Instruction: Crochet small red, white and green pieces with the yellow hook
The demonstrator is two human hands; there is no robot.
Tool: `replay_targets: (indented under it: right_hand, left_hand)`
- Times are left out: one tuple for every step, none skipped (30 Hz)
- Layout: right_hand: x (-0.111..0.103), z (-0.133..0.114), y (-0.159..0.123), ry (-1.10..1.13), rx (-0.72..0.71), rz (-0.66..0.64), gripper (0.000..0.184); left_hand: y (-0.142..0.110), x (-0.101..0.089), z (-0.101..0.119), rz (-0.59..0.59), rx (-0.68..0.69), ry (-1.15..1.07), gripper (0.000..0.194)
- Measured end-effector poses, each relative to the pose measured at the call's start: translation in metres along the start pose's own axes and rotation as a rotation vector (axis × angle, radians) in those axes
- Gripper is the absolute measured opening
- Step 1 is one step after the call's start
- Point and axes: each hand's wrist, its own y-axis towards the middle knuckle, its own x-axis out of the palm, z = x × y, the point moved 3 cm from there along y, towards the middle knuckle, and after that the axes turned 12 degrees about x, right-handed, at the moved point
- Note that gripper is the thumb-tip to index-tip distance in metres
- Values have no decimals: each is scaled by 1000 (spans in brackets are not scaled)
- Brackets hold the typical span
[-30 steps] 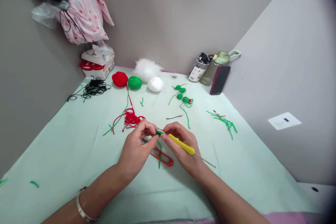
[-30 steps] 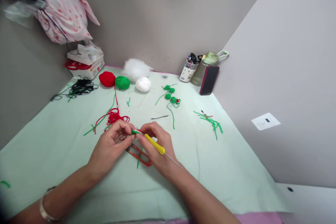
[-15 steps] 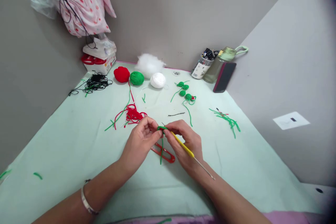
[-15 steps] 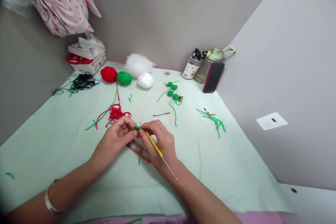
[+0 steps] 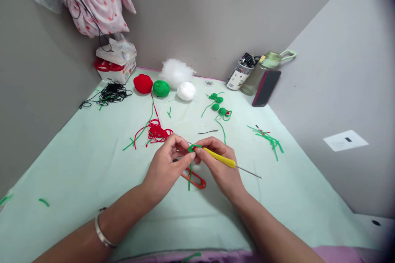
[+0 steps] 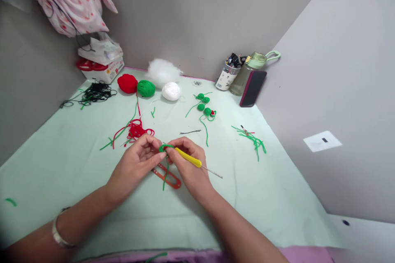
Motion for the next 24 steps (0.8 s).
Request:
replay_targets:
  right_hand:
    - [1, 1, -1, -1, -6, 5, 17]
    - [2, 3, -2, -2, -13, 9, 17]
    - [2, 4, -3, -7, -23, 10, 15]
    - [3, 5, -4, -14, -36, 10, 13]
    - [3, 5, -5, -20, -50, 10, 11]
    - [3, 4, -5, -27, -61, 9, 10]
    - [2, 4, -5, -30, -64, 4, 10]
    - [1, 3, -4, -20, -61, -6, 9]
    - [0, 3, -3, 3, -51, -21, 8]
    - [-2, 3, -1, 34, -35, -42, 8]
    - [-3, 3, 1, 65, -15, -70, 8]
    - [-4, 4, 2, 95, 1, -96, 9]
    - [-5, 4, 4, 120, 11, -116, 10]
    - [-6, 5, 5, 135, 15, -127, 10]
    - [-6, 5, 5, 142, 11, -128, 10]
    - [-6, 4, 5, 144, 1, -123, 10]
    - [-6, 3, 5, 141, -13, -114, 10]
    - [-6, 2, 4, 131, -25, -107, 10]
    - [-5, 1, 3, 115, -35, -101, 9]
    - [-4, 0, 1, 92, -43, -93, 8]
    - [-3, -1, 0, 63, -53, -80, 7]
    - [-2, -2, -1, 33, -62, -62, 8]
    - [-2, -3, -2, 9, -71, -41, 10]
    - [-1, -3, -3, -3, -74, -26, 12]
  left_hand:
    - [-1, 1, -1, 9, 10, 9, 20]
    - [-1, 2, -1, 19, 20, 19, 18]
    - [-2, 3, -2, 29, 29, 28, 15]
    - [-2, 3, -2, 38, 35, 37, 14]
    - [-2, 2, -2, 45, 38, 46, 13]
    - [-2, 2, -2, 52, 40, 57, 14]
    - [-1, 1, -2, 56, 40, 67, 16]
    - [-1, 0, -1, 57, 40, 73, 17]
    - [0, -1, -1, 54, 38, 75, 17]
    - [0, -2, 0, 47, 36, 71, 17]
    - [1, -3, 0, 37, 36, 62, 16]
    - [1, -4, 1, 26, 38, 49, 14]
    - [1, -5, 1, 18, 42, 37, 11]
    - [1, -5, 0, 13, 48, 28, 9]
    - [1, -5, 0, 10, 56, 22, 8]
    - [1, -4, 0, 8, 64, 18, 8]
    - [0, -4, -1, 6, 71, 17, 9]
    - [0, -3, -2, 6, 77, 17, 9]
    - [-1, -2, -2, 6, 83, 17, 9]
    - [-2, -1, -2, 7, 89, 17, 9]
    - [-3, 0, -1, 12, 92, 17, 9]
    - [-4, 0, 0, 16, 93, 17, 8]
    - [-4, 0, 1, 20, 93, 16, 9]
    - [-4, 0, 3, 23, 88, 12, 9]
